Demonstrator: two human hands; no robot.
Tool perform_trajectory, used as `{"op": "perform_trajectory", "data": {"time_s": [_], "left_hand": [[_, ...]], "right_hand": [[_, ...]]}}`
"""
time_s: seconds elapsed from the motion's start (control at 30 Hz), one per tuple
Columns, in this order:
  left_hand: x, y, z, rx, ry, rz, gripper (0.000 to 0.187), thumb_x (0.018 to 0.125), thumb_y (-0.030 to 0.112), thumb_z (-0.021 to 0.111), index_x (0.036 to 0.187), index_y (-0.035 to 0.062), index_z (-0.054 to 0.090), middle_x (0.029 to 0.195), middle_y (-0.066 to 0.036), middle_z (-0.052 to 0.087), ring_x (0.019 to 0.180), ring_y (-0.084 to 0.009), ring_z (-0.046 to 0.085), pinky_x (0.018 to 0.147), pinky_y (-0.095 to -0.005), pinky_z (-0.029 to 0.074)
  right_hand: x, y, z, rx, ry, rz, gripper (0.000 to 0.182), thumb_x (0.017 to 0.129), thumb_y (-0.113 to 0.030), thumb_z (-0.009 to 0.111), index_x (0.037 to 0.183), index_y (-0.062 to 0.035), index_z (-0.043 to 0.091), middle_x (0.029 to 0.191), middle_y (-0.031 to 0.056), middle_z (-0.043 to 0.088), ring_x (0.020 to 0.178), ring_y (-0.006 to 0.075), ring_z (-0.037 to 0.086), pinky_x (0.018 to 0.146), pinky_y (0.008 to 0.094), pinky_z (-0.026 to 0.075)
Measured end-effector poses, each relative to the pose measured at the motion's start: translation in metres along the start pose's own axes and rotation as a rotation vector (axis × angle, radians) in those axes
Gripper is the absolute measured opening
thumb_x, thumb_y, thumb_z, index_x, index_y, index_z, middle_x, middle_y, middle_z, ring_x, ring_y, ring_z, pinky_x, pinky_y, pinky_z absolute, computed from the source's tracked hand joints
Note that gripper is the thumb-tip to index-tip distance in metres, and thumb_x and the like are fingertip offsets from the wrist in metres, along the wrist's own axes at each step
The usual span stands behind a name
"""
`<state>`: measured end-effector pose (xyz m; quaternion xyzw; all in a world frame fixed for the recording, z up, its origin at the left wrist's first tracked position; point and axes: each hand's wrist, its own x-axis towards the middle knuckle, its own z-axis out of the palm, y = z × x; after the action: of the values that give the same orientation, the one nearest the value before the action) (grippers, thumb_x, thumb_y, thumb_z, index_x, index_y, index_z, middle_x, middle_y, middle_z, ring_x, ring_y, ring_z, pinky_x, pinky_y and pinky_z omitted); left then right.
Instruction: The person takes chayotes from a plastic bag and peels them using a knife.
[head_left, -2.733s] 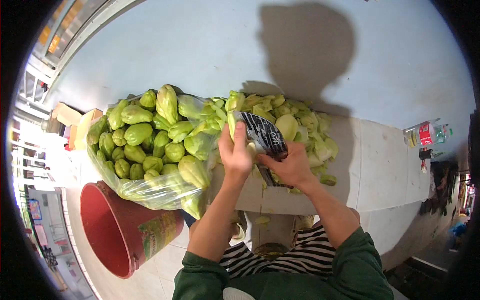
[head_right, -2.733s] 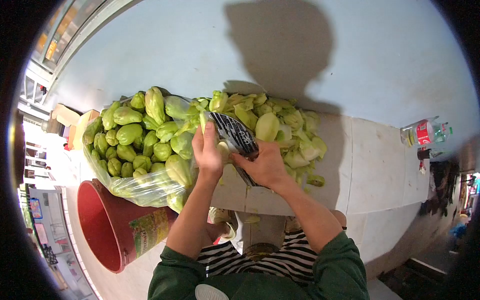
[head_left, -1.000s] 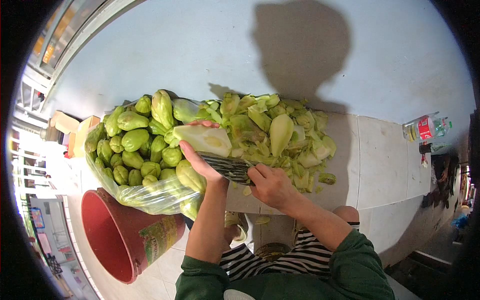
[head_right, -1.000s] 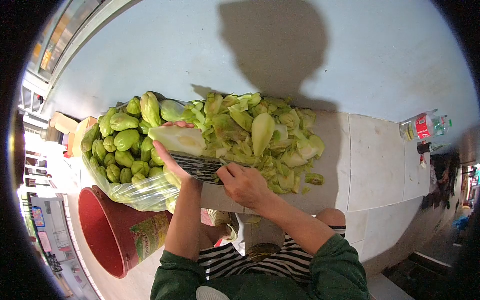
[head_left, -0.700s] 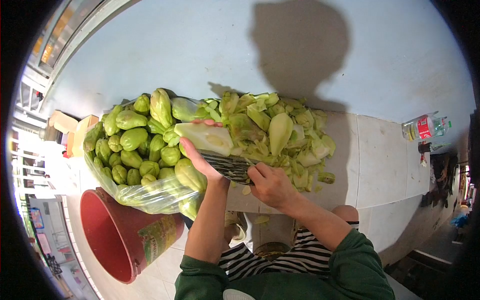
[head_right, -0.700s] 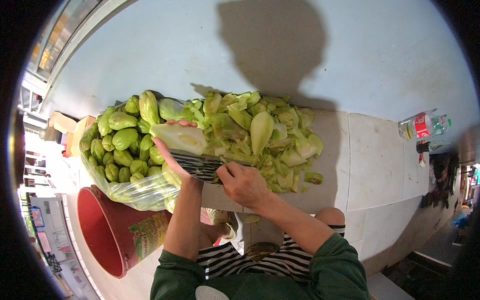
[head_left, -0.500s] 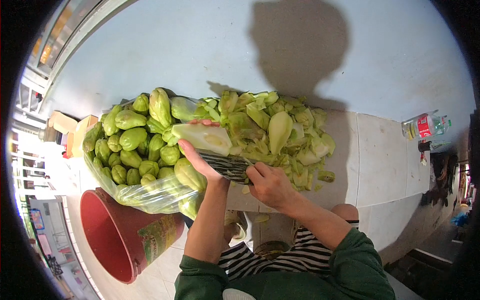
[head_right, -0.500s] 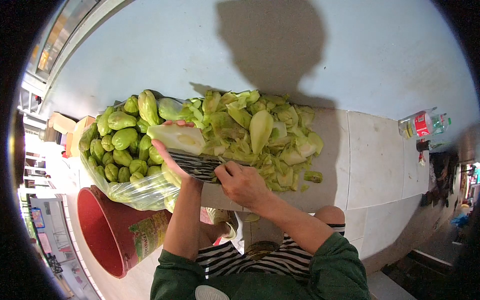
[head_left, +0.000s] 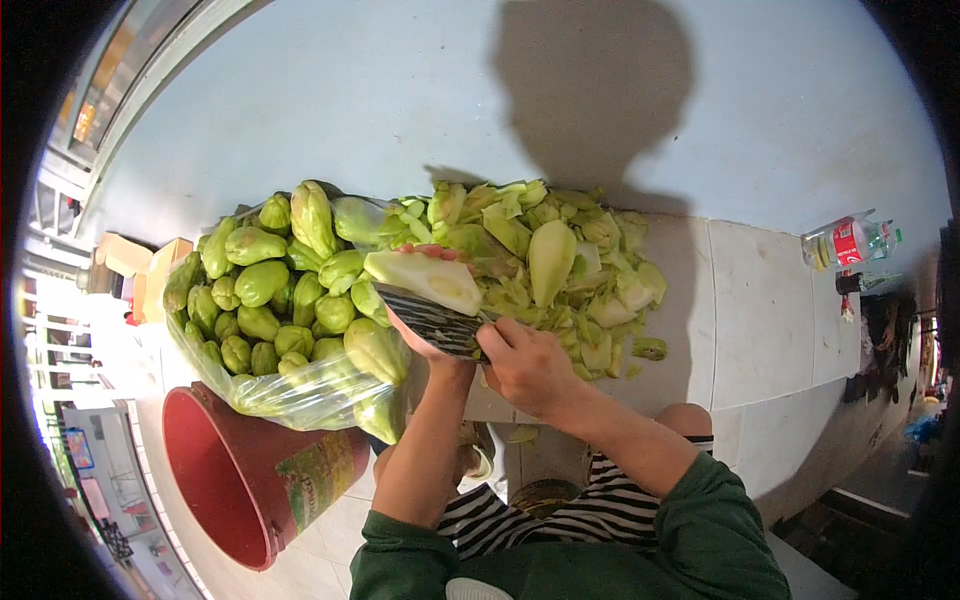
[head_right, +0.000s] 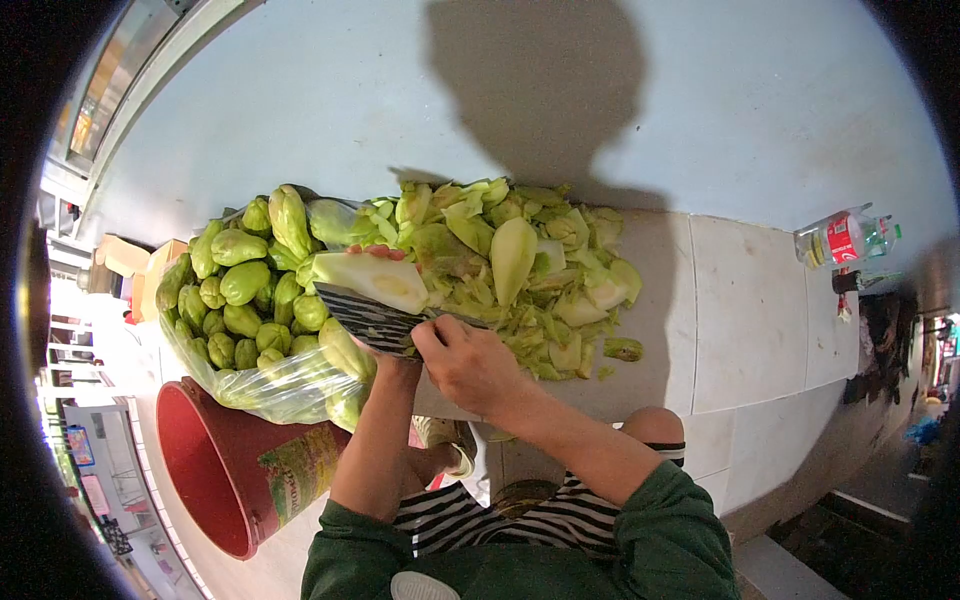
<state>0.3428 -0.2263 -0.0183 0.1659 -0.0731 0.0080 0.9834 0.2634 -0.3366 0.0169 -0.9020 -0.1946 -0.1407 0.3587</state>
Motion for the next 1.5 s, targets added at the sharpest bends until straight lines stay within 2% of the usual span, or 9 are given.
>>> {"op": "perform_trajectory", "data": {"time_s": [0.07,0.2,0.37,0.77,0.83,1.2,1.3,1.37,1.5], "left_hand": [[0.001,-0.003,0.0,-0.007,-0.003,0.016,0.048,0.096,0.048,0.037,0.127,0.0117,0.043,0.113,-0.009,0.051,0.108,-0.0294,0.048,0.093,-0.0448,0.045],[0.005,-0.003,-0.005,0.158,-0.075,0.013,0.048,0.095,0.047,0.037,0.127,0.0119,0.043,0.112,-0.01,0.051,0.107,-0.0288,0.048,0.094,-0.0425,0.043],[0.0,-0.005,0.001,0.086,0.014,-0.035,0.048,0.096,0.047,0.036,0.127,0.0107,0.043,0.111,-0.01,0.052,0.105,-0.0285,0.049,0.094,-0.0424,0.043],[0.006,-0.007,0.007,0.131,-0.005,0.054,0.041,0.101,0.039,0.036,0.12,0.0052,0.046,0.11,-0.009,0.052,0.101,-0.0229,0.05,0.091,-0.0404,0.044],[0.007,-0.007,0.006,0.383,-0.024,0.164,0.039,0.101,0.037,0.036,0.119,0.0039,0.046,0.109,-0.01,0.052,0.099,-0.0228,0.05,0.09,-0.0394,0.044],[0.012,0.0,0.021,0.584,-0.114,0.104,0.046,0.101,0.041,0.035,0.116,-0.0016,0.046,0.1,-0.016,0.054,0.091,-0.0271,0.055,0.08,-0.0394,0.048],[0.015,0.003,0.025,0.641,-0.107,0.053,0.048,0.101,0.041,0.034,0.115,-0.0024,0.047,0.099,-0.017,0.057,0.087,-0.0272,0.058,0.077,-0.0383,0.049],[0.016,0.007,0.03,0.615,-0.062,-0.057,0.049,0.101,0.041,0.031,0.114,-0.0028,0.048,0.098,-0.017,0.06,0.086,-0.0256,0.059,0.078,-0.0371,0.05],[0.019,0.012,0.025,0.768,-0.11,-0.094,0.056,0.098,0.051,0.035,0.117,-0.0002,0.047,0.099,-0.019,0.059,0.088,-0.0297,0.059,0.08,-0.0404,0.05]], "right_hand": [[-0.001,-0.001,-0.002,-0.031,-0.03,0.014,0.027,0.077,-0.009,0.061,0.101,-0.0034,0.049,0.084,0.0127,0.053,0.068,0.0303,0.062,0.057,0.0385,0.052],[-0.002,-0.004,-0.001,-0.008,-0.015,0.072,0.032,0.069,-0.006,0.066,0.095,-0.0036,0.047,0.084,0.0132,0.051,0.07,0.0334,0.06,0.058,0.0417,0.049],[-0.003,-0.002,-0.001,-0.026,-0.014,0.06,0.024,0.079,-0.009,0.06,0.099,-0.0039,0.047,0.083,0.014,0.053,0.067,0.0315,0.062,0.056,0.0395,0.052],[0.002,-0.01,-0.009,0.036,-0.001,0.124,0.022,0.078,-0.005,0.06,0.094,-0.0034,0.045,0.081,0.0173,0.055,0.068,0.0367,0.062,0.058,0.043,0.051],[0.002,-0.01,-0.007,0.039,-0.001,0.136,0.022,0.078,-0.005,0.06,0.094,-0.0033,0.045,0.081,0.0173,0.055,0.068,0.0369,0.062,0.058,0.0431,0.051],[0.008,0.003,-0.018,0.218,0.098,0.152,0.021,0.08,-0.003,0.063,0.095,0.002,0.049,0.073,0.0186,0.058,0.066,0.0382,0.061,0.056,0.0425,0.048],[0.015,0.011,-0.03,0.375,0.117,0.19,0.018,0.084,-0.006,0.063,0.095,0.0042,0.053,0.064,0.018,0.058,0.056,0.03,0.061,0.051,0.0369,0.046],[0.018,0.019,-0.036,0.451,0.018,0.289,0.02,0.085,-0.008,0.065,0.098,0.0051,0.056,0.062,0.0145,0.059,0.051,0.0179,0.056,0.049,0.031,0.044],[0.024,0.017,-0.052,0.547,-0.044,0.371,0.017,0.087,-0.008,0.062,0.096,0.0044,0.055,0.067,0.0189,0.06,0.055,0.0264,0.059,0.055,0.0348,0.046]]}}
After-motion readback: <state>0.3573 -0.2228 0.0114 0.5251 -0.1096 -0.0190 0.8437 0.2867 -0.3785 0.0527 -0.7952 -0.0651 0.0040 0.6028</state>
